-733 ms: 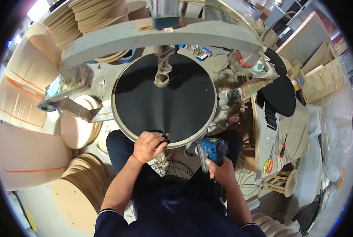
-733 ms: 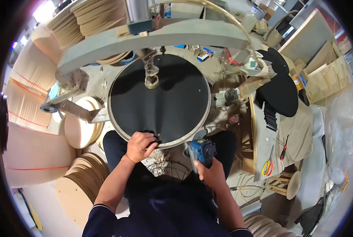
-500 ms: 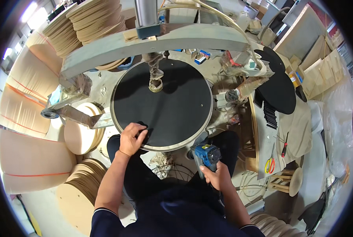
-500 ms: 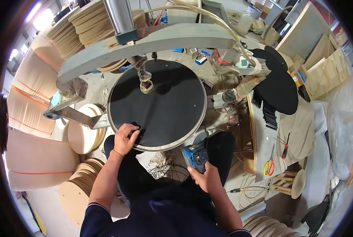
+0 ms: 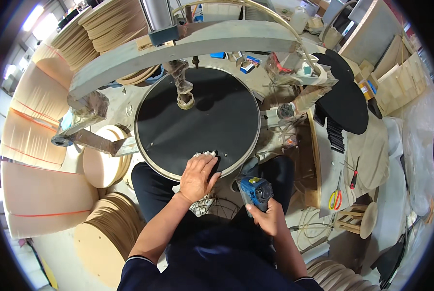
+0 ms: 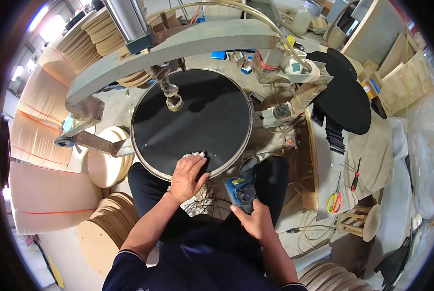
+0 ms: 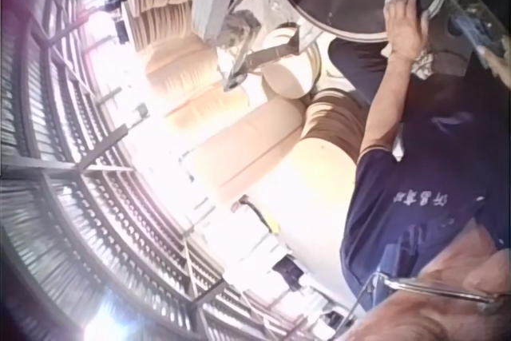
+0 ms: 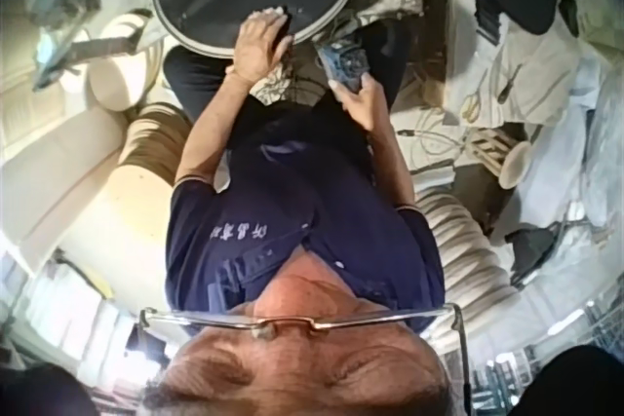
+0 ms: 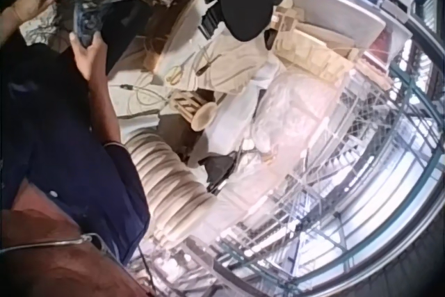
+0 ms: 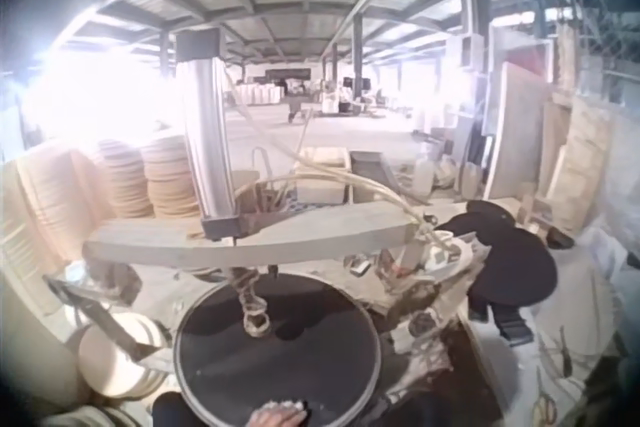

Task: Attaching fabric upholstery to a circular wooden furniture component using a pneumatic stapler and trimming excess with scissors.

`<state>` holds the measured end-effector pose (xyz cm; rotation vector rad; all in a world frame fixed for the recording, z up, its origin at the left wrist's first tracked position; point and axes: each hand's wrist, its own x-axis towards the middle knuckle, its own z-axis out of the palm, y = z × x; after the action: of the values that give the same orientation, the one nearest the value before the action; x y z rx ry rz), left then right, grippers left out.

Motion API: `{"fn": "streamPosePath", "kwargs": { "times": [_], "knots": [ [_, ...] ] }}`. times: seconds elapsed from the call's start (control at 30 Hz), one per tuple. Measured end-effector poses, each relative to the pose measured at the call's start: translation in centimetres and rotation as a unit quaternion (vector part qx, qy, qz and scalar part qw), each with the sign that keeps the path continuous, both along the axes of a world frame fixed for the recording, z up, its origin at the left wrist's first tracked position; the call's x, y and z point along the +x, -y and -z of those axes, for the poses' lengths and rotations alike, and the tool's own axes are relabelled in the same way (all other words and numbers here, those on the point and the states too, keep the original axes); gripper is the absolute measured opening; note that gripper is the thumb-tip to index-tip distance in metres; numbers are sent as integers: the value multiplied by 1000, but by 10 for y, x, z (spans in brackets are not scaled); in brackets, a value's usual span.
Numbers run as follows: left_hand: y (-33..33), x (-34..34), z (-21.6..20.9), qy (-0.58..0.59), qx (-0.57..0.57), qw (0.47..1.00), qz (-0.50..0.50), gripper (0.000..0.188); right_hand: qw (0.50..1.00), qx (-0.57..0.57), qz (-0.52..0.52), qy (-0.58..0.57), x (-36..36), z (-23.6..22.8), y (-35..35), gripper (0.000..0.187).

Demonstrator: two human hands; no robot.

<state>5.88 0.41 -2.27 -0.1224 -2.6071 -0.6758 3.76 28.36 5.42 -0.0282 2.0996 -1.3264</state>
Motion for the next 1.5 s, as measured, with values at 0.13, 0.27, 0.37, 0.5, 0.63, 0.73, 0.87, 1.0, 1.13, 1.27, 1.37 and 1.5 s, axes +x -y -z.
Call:
{"fn": "streamPosePath", "kwargs": {
  "times": [0.13,0.27,0.37,0.5,0.63,0.73,0.87,1.0,1.13,1.27,1.37,1.5],
  "knots": [
    [12,6,7,-45,-34,998,28,37,1000,-5,0,11,2,0,0,20],
    [19,11,14,-73,-44,995,45,34,1000,-18,-2,3,2,0,5,20],
    [24,13,14,-80,-53,994,43,35,1000,-18,-10,0,2,3,6,21],
    [30,16,13,-92,-72,991,57,34,1000,-5,-19,-14,2,3,8,20],
    [28,19,17,-80,-64,994,40,33,1000,5,-15,10,2,-4,10,19],
    [27,22,24,-68,-79,994,16,34,1000,15,-17,-1,2,7,6,26],
    [22,18,15,-68,-77,994,37,31,1000,-1,-2,-1,3,9,5,34],
    [24,20,18,-84,-59,994,45,24,1000,6,-4,-1,1,8,5,34],
    [21,21,19,-84,-57,994,34,26,1000,1,-15,9,-1,3,7,32],
    [20,23,20,-75,-62,995,37,29,998,-35,-31,-52,2,10,10,18],
    [17,24,20,-76,-73,994,38,33,997,-35,-39,-54,2,9,12,18],
    [18,27,23,-57,-68,995,45,34,998,-30,-44,-45,2,12,14,19]
  ]
}}
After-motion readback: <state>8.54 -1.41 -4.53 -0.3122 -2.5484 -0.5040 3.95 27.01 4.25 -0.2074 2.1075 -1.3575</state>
